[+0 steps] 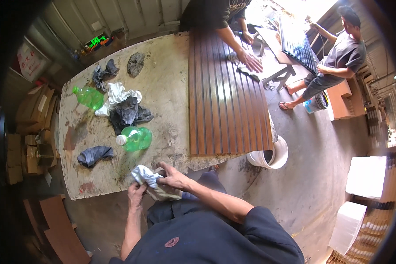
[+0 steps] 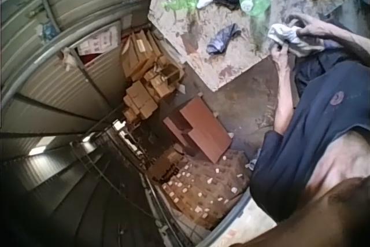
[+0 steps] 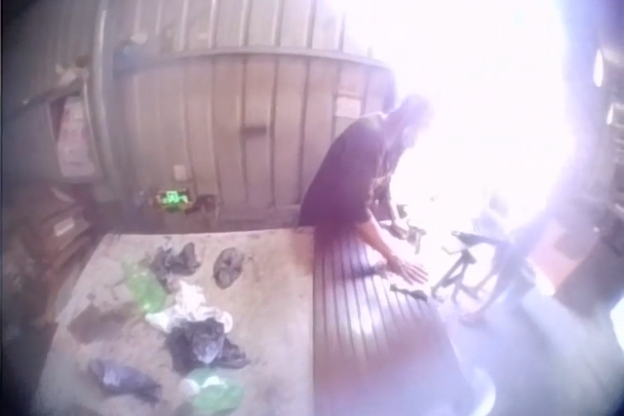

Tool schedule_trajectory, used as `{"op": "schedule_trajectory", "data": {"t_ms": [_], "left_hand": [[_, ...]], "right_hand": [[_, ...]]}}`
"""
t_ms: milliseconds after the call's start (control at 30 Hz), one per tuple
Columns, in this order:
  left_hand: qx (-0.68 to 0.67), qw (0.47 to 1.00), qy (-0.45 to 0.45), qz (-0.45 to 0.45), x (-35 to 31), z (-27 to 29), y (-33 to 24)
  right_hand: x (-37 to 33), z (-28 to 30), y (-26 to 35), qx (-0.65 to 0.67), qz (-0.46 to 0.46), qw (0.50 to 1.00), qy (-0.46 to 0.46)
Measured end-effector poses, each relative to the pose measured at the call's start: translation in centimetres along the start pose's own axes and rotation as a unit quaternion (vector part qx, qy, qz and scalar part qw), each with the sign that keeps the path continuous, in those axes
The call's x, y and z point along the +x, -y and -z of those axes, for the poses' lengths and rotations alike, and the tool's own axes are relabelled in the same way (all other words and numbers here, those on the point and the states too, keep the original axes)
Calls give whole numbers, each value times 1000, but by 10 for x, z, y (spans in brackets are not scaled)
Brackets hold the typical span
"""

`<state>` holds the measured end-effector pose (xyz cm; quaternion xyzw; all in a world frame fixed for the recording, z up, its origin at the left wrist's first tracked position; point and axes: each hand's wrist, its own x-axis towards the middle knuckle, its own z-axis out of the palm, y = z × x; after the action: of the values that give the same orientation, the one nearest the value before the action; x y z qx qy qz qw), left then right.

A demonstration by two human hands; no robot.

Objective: The person wipes a slatted wooden panel with a dark cloth, cleaning between the slats and over the surface, then rinses the cloth in a bucket and continues cleaning.

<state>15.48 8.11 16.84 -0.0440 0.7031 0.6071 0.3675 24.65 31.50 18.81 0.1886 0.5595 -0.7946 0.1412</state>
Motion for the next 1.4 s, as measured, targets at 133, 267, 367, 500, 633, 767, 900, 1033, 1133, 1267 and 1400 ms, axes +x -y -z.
{"op": "schedule_trajectory", "data": {"t_ms": [133,267,367,500,633,767,900,1033,1133,1267,1400], "left_hand": [[-140,988,54,-27,-8,-95,-34],[-122,984,119,-55,4,-175,-56],[39,977,69,-197,37,-219,-53],[339,863,-12,-375,48,-238,-34],[433,778,37,-453,49,-249,-1],[438,776,29,-453,49,-260,-3],[473,766,9,-436,47,-269,-8],[486,772,8,-409,48,-268,-9],[475,781,6,-406,52,-270,-8],[470,786,18,-400,55,-271,-14],[469,782,16,-411,56,-269,-11]], "right_hand": [[-48,51,7,153,-59,986,-24],[-110,109,26,108,-42,981,-153],[-141,150,55,123,110,952,-258],[-153,194,85,-154,147,918,-333],[-123,208,61,-485,128,845,-189],[-66,224,63,-634,165,752,-76],[-26,237,56,-676,240,695,-46],[-38,236,51,-693,217,687,-29],[-51,240,52,-720,201,661,-69],[-98,240,73,-639,196,742,-50],[-99,263,37,-578,196,791,-40]]}}
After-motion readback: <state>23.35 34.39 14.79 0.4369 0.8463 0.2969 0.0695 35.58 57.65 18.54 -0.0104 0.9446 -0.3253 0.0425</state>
